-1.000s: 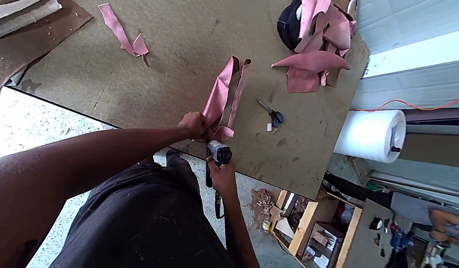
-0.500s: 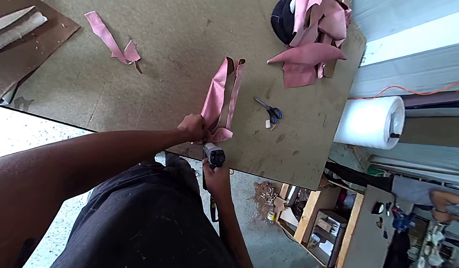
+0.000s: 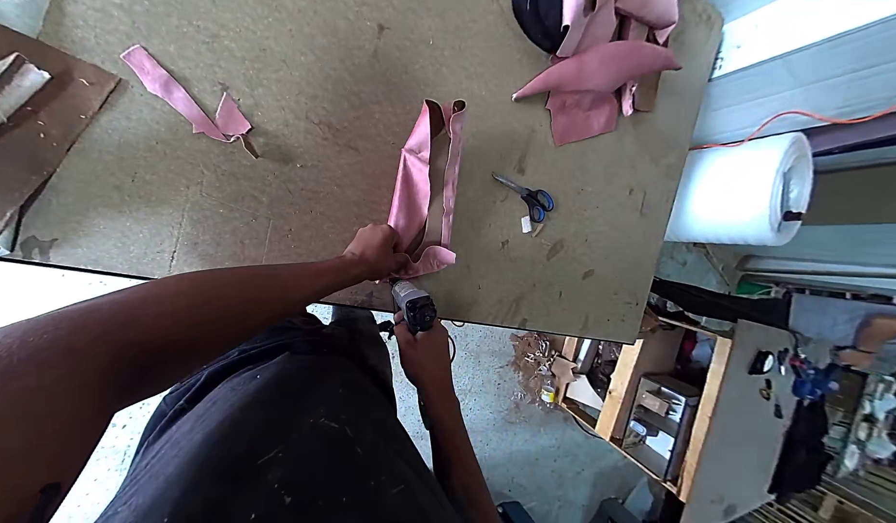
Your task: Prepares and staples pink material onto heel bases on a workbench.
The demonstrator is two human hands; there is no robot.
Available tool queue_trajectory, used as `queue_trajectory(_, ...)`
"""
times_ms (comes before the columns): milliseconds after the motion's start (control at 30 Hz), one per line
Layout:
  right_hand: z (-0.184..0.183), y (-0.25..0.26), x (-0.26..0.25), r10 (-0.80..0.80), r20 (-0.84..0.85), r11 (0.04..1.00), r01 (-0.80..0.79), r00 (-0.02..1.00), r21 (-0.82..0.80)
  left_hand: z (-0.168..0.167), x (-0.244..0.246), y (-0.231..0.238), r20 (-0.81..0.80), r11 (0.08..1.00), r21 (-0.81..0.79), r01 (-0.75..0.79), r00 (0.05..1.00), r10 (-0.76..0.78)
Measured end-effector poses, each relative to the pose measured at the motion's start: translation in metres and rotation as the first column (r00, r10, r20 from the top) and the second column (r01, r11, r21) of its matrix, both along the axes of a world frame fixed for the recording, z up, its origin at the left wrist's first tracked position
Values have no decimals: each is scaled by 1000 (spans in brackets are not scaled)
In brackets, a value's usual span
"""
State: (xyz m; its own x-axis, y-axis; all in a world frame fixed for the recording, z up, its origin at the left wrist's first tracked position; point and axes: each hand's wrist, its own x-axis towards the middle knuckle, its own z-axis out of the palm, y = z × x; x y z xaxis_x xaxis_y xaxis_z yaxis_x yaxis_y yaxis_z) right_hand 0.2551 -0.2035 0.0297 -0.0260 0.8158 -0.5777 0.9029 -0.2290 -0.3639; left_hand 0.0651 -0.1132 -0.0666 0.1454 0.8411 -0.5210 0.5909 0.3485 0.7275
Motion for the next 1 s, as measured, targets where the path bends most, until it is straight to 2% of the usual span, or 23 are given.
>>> queue_trajectory(133, -1, -6, -2, -1, 25, 997, -1, 1000, 72, 1, 3, 2, 7, 1000, -1, 23, 1000, -23)
queue_trajectory(267, 0, -9, -2, -12, -64, 998, 16, 998, 55, 2, 1, 2, -26, 999, 24, 44, 999, -44)
queue_trajectory(500, -4, -20, -13, 30, -59, 996, -25, 998, 89, 2, 0, 3, -40, 998, 25, 53, 998, -52)
queue_trajectory(767, 3, -19, -26, 82, 109, 992, -92, 991, 91, 4, -1, 4, -50, 998, 11, 62, 997, -61)
queue_trajectory(1000, 9, -17, -30, 131, 188, 981, -154, 973, 115, 8, 2, 14, -79, 984, 52, 171, 983, -167)
